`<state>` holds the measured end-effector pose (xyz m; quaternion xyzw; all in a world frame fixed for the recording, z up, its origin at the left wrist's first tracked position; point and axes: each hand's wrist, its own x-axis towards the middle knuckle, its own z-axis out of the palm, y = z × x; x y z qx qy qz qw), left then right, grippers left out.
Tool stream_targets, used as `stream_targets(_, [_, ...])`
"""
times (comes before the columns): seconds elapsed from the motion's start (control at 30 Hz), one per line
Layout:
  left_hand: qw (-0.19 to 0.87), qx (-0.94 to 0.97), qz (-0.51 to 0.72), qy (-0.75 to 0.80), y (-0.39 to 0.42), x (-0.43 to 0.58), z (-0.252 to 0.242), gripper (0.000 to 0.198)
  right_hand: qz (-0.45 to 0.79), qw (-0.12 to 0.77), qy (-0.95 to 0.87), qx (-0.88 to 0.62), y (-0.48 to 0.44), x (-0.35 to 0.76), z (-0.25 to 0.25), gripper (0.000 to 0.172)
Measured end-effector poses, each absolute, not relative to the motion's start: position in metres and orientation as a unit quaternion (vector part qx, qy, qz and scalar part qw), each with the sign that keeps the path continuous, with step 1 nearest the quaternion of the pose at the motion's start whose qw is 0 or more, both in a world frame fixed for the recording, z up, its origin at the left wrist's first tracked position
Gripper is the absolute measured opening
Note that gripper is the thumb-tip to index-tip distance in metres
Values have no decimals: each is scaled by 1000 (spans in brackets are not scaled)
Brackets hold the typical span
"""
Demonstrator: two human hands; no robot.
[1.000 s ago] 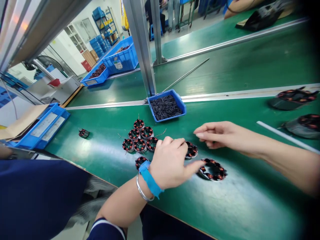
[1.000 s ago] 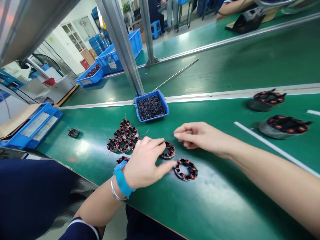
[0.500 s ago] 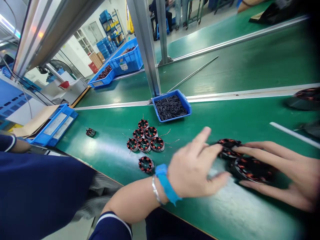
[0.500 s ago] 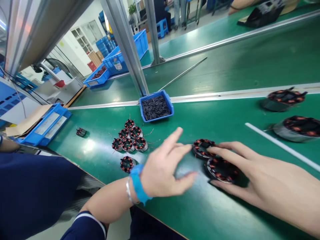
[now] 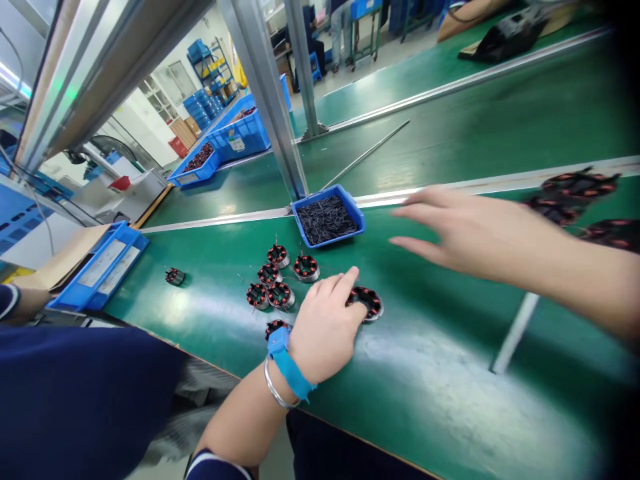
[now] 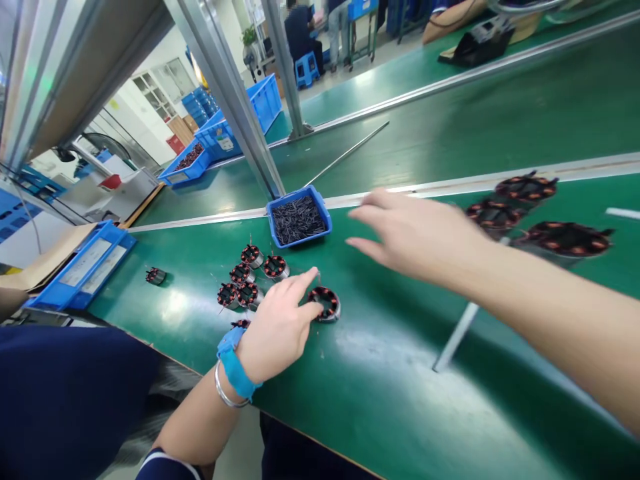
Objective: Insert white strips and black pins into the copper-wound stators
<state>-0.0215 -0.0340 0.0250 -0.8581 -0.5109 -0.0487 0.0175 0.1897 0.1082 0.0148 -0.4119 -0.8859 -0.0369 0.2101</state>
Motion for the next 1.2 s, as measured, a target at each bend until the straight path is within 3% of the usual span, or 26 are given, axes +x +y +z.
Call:
stream_targets(0.03, [-6,-865,-42,-500,-36,-20,29,23,-31,135,-916,-377,112,167,24,31])
stream_targets(0.13, [-55,-865,-49,-497,-43,-14,39,31,-21,76,-922,-379,129,114,37,27])
stream_targets(0.3, [-70,-791,-100,-600,-40,20,32,45,-1,58,-916,-397,142,90,32,24])
stream_targets(0.47, [-96,-790,-54,-603,-24,33,16,16,50,106,-904,-412,147,90,36,25])
stream_targets(0.63, [-85,-779,-69,-617,-26,21,8,12,141,188,-870,-434,132,113,43,22])
stream_targets(0.7, [-88,-781,-81,-613,-27,20,4,14,257,209,-838,-435,109,136,33,21])
stream_targets(0.73, [-91,-782,-90,-610,-26,20,2,15,389,234,-779,-431,95,149,25,23])
stream_targets(0.77, [-96,-783,-100,-606,-25,21,0,16,517,252,-699,-424,80,162,16,29])
stream_targets(0.83, [-109,-783,-124,-599,-23,21,-3,17,643,267,-564,-443,54,184,-2,43])
stream_targets(1.2, [-142,-786,-187,-572,-21,22,-4,15,694,275,-508,-429,37,184,-20,51])
